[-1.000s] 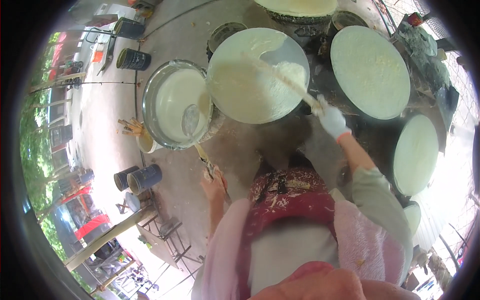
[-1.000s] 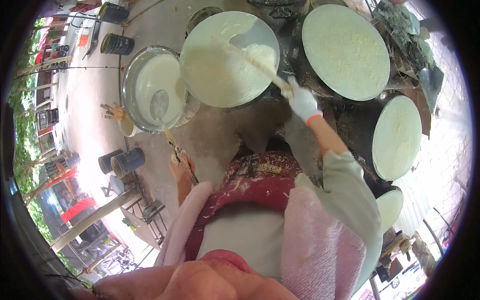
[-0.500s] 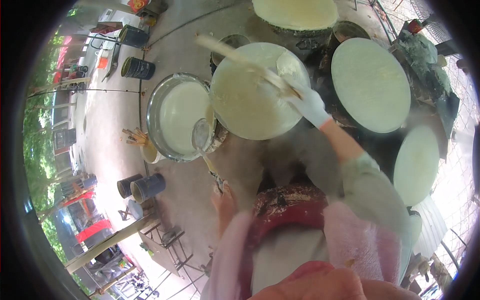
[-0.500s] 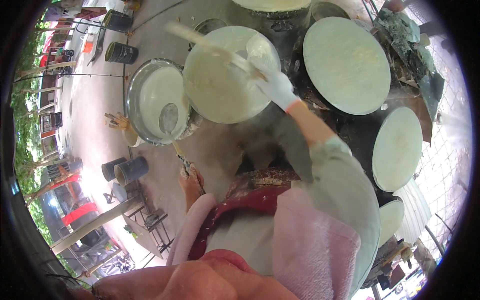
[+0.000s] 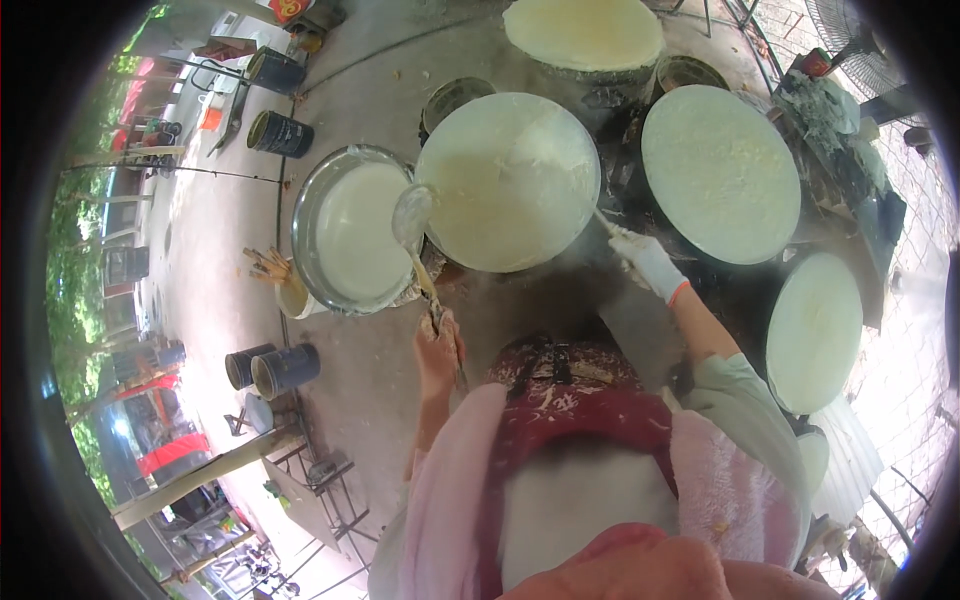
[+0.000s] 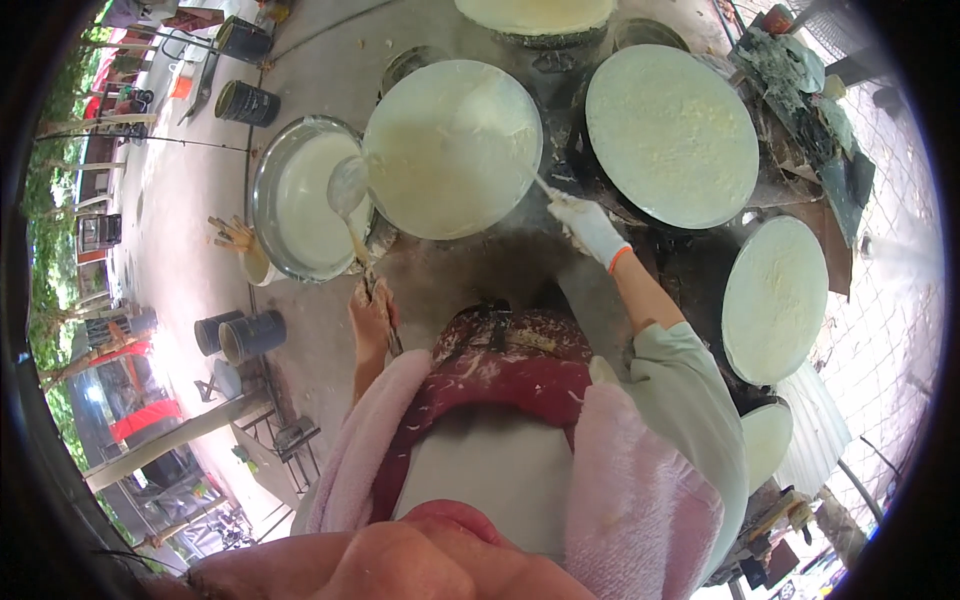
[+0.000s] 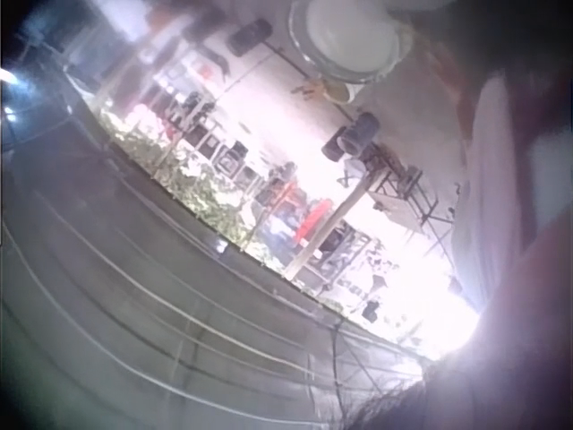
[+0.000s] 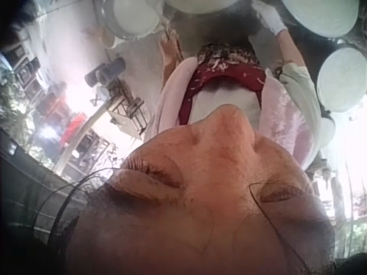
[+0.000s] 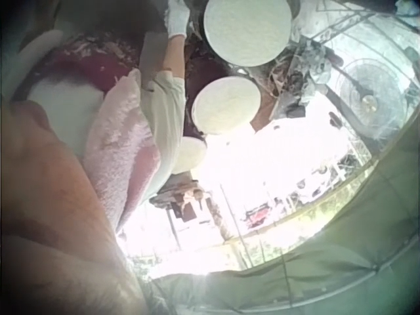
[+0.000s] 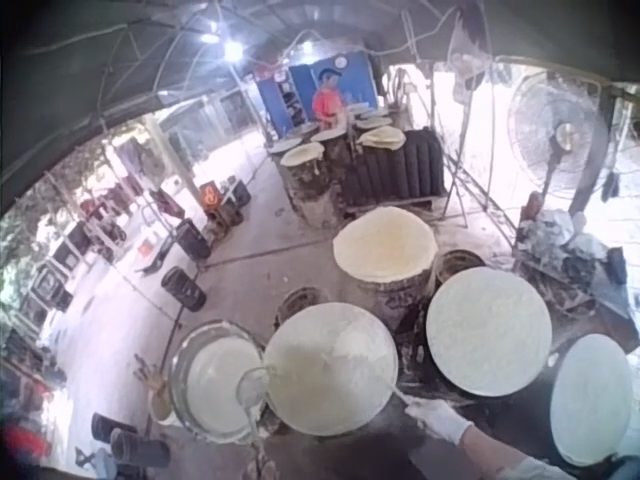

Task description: The person uses a ladle to pour batter onto multiple hot plates and spreads it into thin circles using a wooden stick. The person also lifts and peels the cooked wrappers off the plates and places them on a stack nearby.

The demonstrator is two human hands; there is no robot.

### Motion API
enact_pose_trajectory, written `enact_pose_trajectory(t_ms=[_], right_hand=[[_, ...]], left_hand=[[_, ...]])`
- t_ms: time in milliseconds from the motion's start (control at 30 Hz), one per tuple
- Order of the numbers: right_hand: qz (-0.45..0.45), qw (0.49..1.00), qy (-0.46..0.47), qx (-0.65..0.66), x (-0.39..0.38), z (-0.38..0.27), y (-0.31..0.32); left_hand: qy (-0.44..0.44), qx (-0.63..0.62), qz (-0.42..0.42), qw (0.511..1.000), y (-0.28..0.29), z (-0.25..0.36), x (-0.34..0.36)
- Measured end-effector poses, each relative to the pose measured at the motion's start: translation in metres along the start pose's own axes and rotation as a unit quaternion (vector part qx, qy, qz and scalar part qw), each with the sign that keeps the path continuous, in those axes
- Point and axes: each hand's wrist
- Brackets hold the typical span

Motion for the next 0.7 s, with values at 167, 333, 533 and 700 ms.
enact_pose_trajectory(t_ms=[167,333,533,700], right_hand=[[-0.006,0.977,0.176,-0.124,-0.016,-0.003,0.01],[0.057,0.985,0.104,-0.127,-0.008,0.027,-0.013],[0.245,0.954,0.167,-0.045,-0.027,0.092,-0.075],[0.104,0.975,0.06,0.187,0.004,0.072,-0.185]], left_hand=[[-0.01,0.062,-0.06,0.996,-0.011,0.025,0.066],[-0.051,0.072,-0.175,0.981,-0.037,0.028,0.178],[0.007,-0.033,-0.312,0.949,-0.052,0.018,0.223],[0.143,-0.152,-0.269,0.94,-0.038,0.0,0.166]])
Point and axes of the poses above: each hand's wrist, its own x-axis towards the middle knuckle, its own y-axis out of the back of the hand, z = x × y, and after that the axes turned 8 degrees about -z, right-handed
